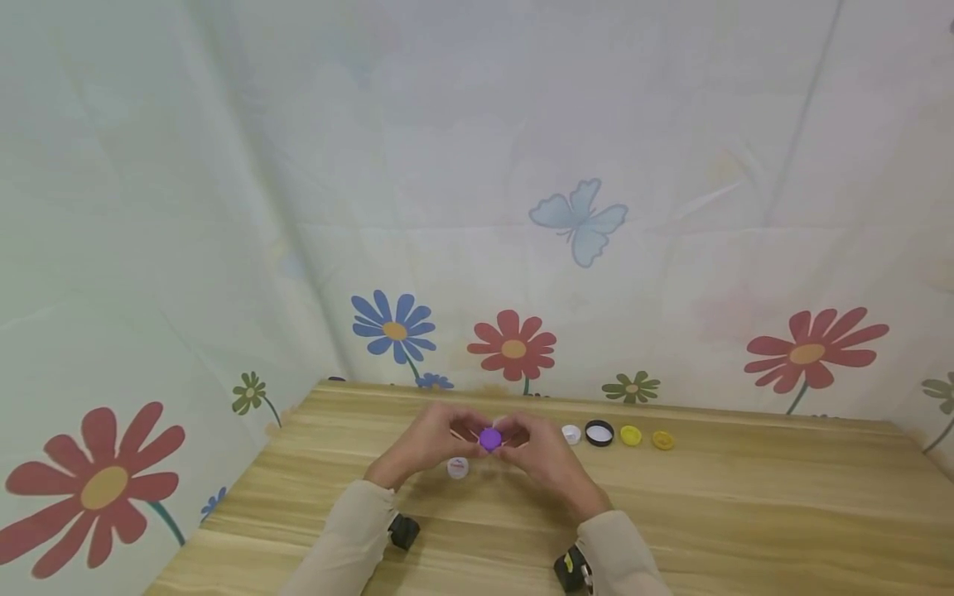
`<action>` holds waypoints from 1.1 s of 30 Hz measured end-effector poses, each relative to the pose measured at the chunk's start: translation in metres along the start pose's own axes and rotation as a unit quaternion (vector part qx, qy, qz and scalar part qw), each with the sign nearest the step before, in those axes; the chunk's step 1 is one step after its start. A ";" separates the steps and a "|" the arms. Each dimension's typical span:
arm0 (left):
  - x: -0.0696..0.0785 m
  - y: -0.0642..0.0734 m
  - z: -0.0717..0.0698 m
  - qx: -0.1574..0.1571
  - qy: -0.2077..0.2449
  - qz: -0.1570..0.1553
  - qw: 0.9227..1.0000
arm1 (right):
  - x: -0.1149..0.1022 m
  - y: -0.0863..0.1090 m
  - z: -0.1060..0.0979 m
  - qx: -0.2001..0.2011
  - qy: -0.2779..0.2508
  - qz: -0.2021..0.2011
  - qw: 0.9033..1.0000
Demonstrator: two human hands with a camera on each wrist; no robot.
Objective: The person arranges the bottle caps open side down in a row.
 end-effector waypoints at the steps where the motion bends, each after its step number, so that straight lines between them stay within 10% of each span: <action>1: -0.001 0.000 0.000 0.000 0.001 0.000 1.000 | 0.000 0.000 0.000 -0.003 0.000 0.002 1.000; 33: -0.016 0.002 0.016 -0.058 0.002 -0.024 0.998 | 0.008 0.004 0.017 -0.048 0.043 0.031 0.997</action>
Point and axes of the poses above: each hand's wrist, its own y-axis away from the middle knuckle, its own z-axis out of the palm, x = y × z, the point moved 10 cm from there along -y, towards the middle knuckle, and after that the axes turned 6 degrees about y, right-handed, at the moved point
